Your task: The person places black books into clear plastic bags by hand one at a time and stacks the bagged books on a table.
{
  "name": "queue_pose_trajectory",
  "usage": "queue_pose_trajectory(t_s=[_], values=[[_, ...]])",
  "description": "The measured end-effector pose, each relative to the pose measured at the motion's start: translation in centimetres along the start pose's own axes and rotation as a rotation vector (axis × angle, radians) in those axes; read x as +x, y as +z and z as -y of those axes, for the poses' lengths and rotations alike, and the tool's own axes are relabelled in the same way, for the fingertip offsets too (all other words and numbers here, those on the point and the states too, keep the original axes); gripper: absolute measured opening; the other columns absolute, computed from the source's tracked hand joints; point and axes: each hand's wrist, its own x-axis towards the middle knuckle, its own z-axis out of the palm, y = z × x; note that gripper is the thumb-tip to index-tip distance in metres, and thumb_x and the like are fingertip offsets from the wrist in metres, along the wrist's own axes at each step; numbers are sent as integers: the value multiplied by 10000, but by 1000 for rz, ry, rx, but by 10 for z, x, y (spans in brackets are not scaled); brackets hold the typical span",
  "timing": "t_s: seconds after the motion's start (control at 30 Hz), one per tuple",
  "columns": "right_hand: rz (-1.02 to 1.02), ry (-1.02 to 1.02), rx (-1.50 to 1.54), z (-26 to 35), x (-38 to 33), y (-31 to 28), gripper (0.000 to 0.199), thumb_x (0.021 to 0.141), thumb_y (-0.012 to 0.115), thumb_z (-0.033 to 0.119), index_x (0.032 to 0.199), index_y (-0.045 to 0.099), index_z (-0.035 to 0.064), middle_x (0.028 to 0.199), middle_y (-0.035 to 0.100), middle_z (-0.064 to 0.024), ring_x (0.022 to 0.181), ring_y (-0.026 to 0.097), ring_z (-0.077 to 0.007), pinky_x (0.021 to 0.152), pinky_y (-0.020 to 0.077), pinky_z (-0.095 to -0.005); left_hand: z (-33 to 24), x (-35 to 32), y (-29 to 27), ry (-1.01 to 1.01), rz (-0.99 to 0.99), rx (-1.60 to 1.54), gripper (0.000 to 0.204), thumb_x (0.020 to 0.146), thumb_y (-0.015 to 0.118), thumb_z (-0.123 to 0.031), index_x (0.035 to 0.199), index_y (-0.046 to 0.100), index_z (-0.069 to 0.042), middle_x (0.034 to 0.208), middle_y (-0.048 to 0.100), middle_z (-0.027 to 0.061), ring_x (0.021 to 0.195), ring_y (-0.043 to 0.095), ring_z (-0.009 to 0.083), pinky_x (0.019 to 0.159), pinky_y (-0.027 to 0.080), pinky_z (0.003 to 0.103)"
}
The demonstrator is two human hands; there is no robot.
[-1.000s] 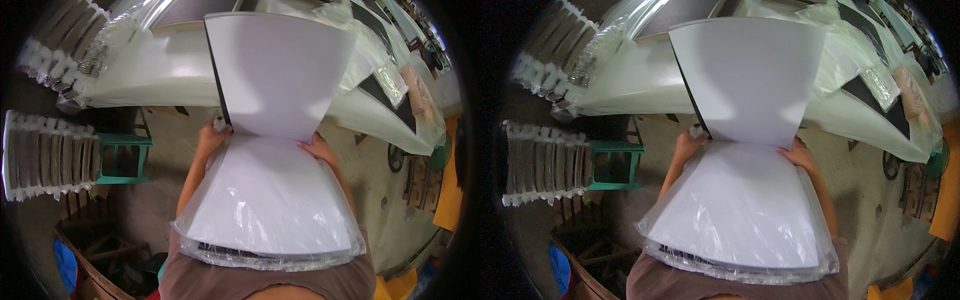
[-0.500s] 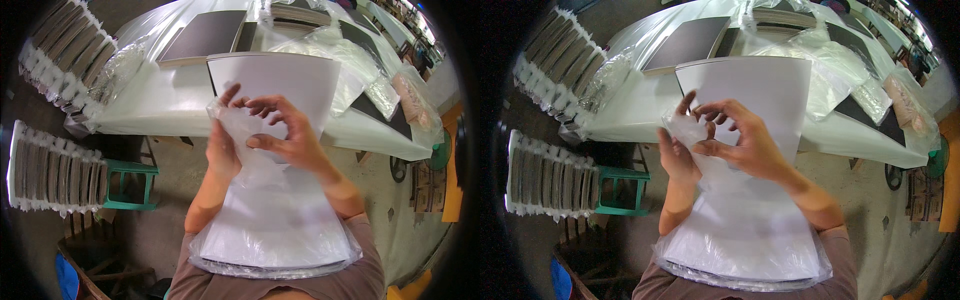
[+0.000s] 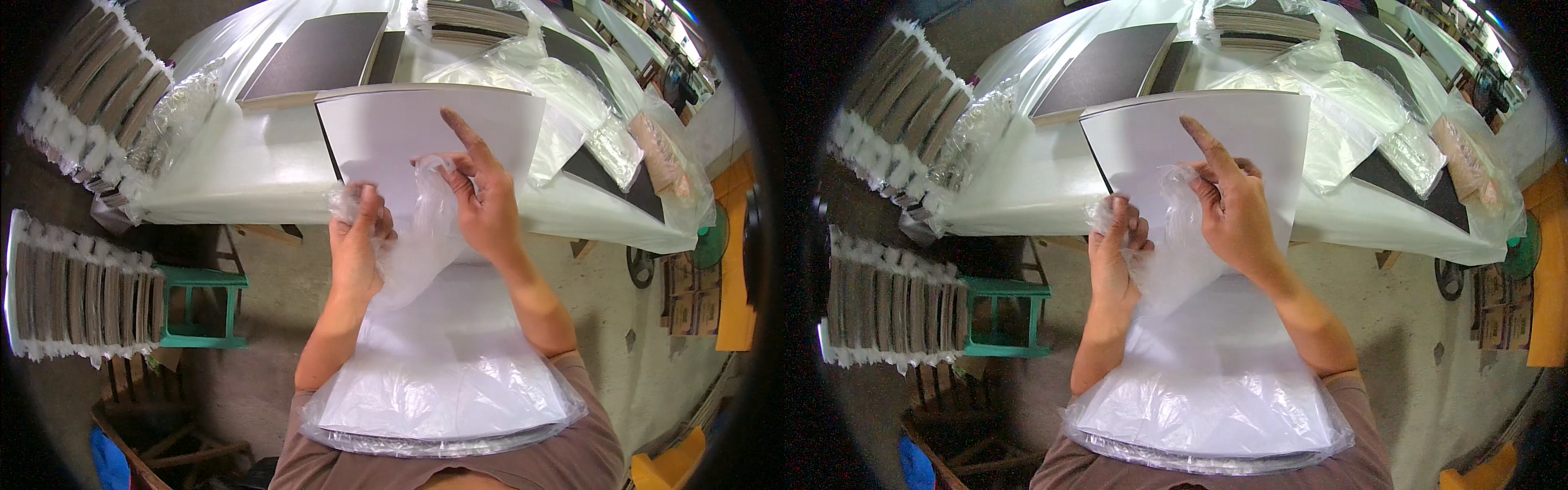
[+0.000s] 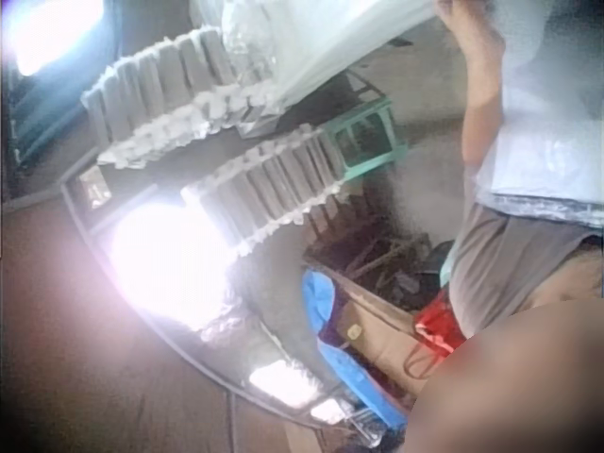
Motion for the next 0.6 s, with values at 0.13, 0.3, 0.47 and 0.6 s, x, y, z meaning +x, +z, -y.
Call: queue_pose_trajectory(t_s=[0.13, 0.3, 0.47, 0.6], values=[[175, -31, 210, 0, -2, 6, 527, 809, 458, 0, 1293, 272, 91, 1069, 567, -105, 1044, 503, -242, 864, 356, -306, 0, 1, 1, 46, 135, 545, 187, 758, 647, -160, 842, 582, -6, 639, 488, -34, 565, 405, 41, 476, 310, 177], [-106, 27, 157, -11, 4, -10, 587, 776, 583, 144, 1275, 279, 93, 1153, 473, -112, 1014, 485, -161, 804, 376, -289, -11, 0, 3, 39, -125, 477, 166, 719, 681, -136, 755, 626, 17, 672, 523, -19, 596, 430, 53, 522, 345, 190], [-55, -65, 151, 1, -9, 9, 516, 730, 655, 141, 1165, 392, 58, 794, 583, -47, 776, 555, -108, 696, 409, -231, -2, 2, 4, 212, -29, 371, 168, 670, 706, -102, 770, 635, 13, 883, 561, 56, 717, 488, 93, 603, 386, 218], [-141, 103, 305, -3, 3, -5, 452, 750, 617, 74, 1147, 402, 50, 822, 626, -68, 720, 558, -88, 674, 422, -198, -7, -8, 0, 121, -59, 535, 188, 648, 724, -112, 751, 631, 13, 892, 565, 63, 716, 504, 102, 606, 396, 223]])
